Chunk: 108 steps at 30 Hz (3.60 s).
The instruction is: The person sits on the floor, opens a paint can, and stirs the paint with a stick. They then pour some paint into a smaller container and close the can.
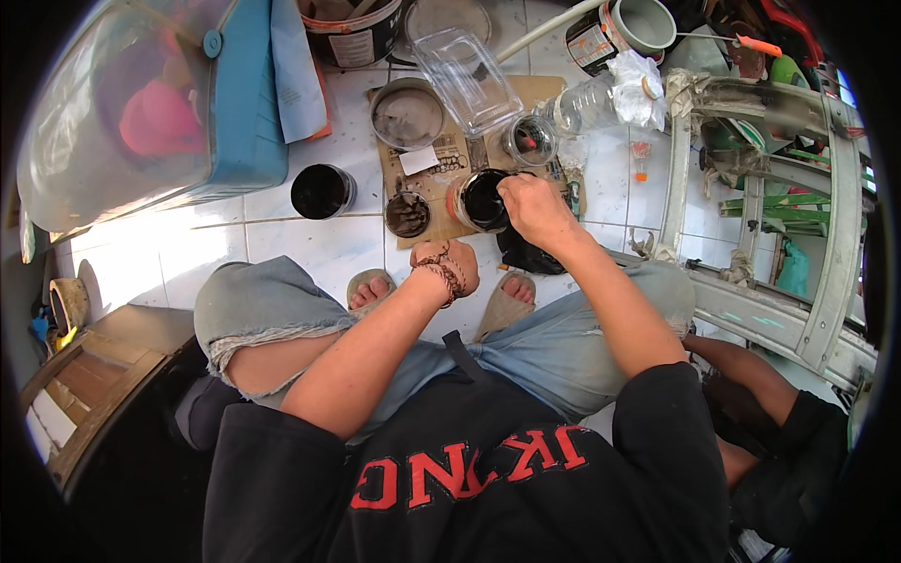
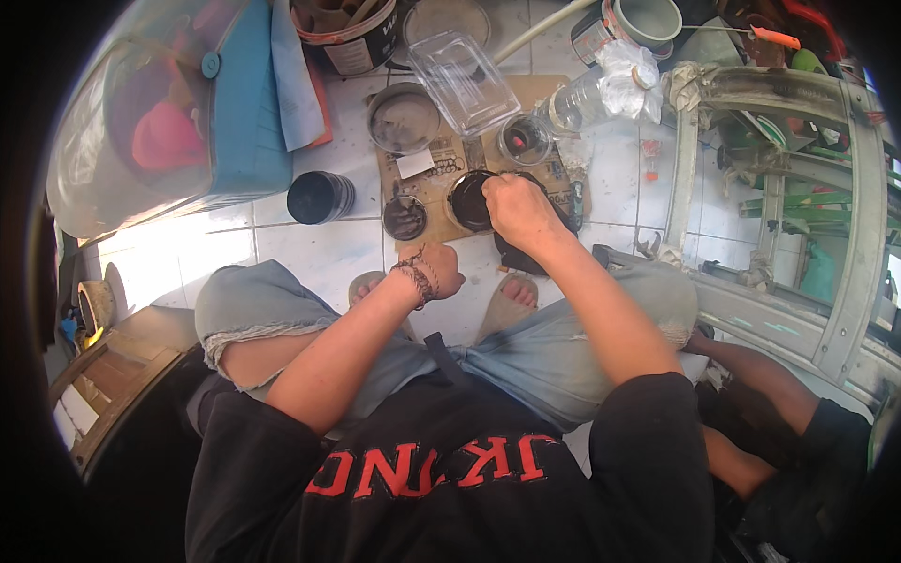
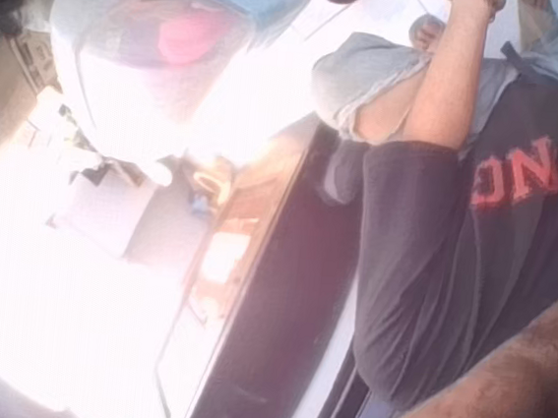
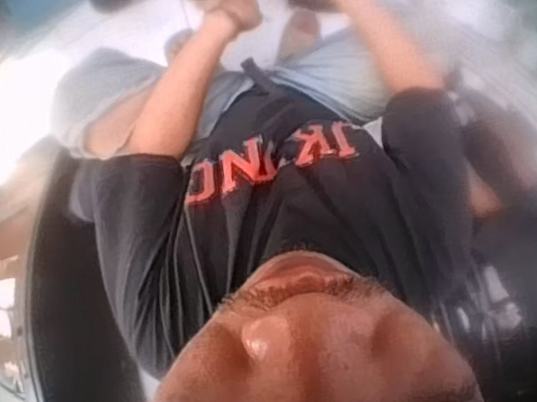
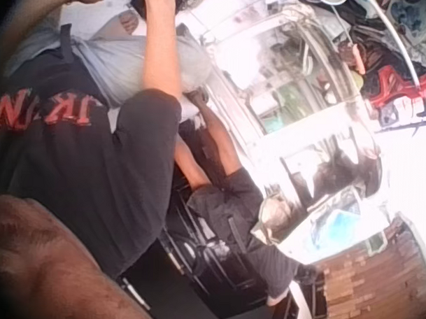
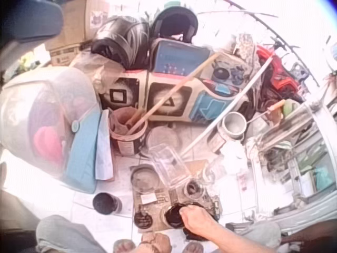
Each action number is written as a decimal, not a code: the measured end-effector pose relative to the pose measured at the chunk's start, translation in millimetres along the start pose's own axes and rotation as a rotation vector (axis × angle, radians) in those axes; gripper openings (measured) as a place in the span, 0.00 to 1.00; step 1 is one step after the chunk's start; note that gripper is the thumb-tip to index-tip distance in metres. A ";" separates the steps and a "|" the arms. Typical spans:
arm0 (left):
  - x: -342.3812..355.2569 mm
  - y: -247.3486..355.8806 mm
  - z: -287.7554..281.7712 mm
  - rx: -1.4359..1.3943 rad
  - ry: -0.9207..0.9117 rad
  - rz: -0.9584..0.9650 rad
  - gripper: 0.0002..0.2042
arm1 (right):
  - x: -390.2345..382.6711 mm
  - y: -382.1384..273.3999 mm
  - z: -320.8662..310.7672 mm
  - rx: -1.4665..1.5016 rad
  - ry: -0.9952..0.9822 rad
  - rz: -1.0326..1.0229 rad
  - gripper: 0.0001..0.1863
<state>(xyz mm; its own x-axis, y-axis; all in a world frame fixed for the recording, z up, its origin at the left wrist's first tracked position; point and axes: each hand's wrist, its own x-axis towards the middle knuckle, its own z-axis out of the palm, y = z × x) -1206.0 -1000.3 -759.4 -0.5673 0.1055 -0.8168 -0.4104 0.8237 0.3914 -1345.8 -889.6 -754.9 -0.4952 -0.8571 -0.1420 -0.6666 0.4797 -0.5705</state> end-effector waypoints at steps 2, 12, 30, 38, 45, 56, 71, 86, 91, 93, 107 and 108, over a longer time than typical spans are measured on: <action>0.1 0.0 -1.8 0.013 0.000 -0.004 0.17 | -5.1 -3.0 0.7 0.013 -0.194 -0.060 0.10; -1.7 -6.0 -8.6 0.068 0.022 -0.094 0.16 | 2.3 -15.6 0.2 0.109 -0.013 0.056 0.10; 19.1 -14.6 -0.7 -0.087 0.214 -0.315 0.22 | -1.9 -2.8 -2.1 -0.015 -0.013 0.016 0.10; 17.2 -14.0 -3.6 -0.095 0.189 -0.281 0.22 | -3.5 -9.6 -4.4 0.021 -0.077 -0.003 0.10; 18.9 -11.8 -3.0 -0.104 0.180 -0.252 0.26 | 0.0 3.9 -5.2 0.011 0.084 0.049 0.11; 28.3 -15.0 1.8 -0.215 0.207 -0.135 0.52 | -11.6 -4.8 -5.5 -0.104 -0.205 -0.011 0.09; 23.9 -21.7 -2.1 -0.253 0.133 -0.093 0.58 | -2.8 -10.2 -2.1 -0.037 -0.131 0.017 0.10; 23.9 -18.6 -3.1 -0.254 0.105 -0.098 0.59 | -4.6 -8.2 -1.2 -0.100 -0.134 0.047 0.09; 25.1 -18.4 -1.8 -0.248 0.117 -0.094 0.58 | 3.5 -10.6 -2.1 0.030 0.189 0.003 0.11; 25.2 -16.4 -1.1 -0.247 0.100 -0.088 0.58 | -6.5 -3.5 -3.7 -0.044 -0.030 0.005 0.11; 8.2 -0.7 -15.9 -0.145 0.135 -0.157 0.57 | -25.3 -48.4 -91.5 0.278 0.054 0.307 0.14; 8.4 -0.1 -16.4 -0.148 0.136 -0.155 0.57 | -25.9 -48.3 -91.4 0.275 0.056 0.299 0.14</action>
<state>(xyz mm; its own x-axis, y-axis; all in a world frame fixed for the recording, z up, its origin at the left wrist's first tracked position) -1222.5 -1008.7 -759.3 -0.5762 -0.1002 -0.8111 -0.5942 0.7327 0.3317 -1351.7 -873.4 -649.7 -0.6790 -0.6723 -0.2949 -0.3183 0.6315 -0.7070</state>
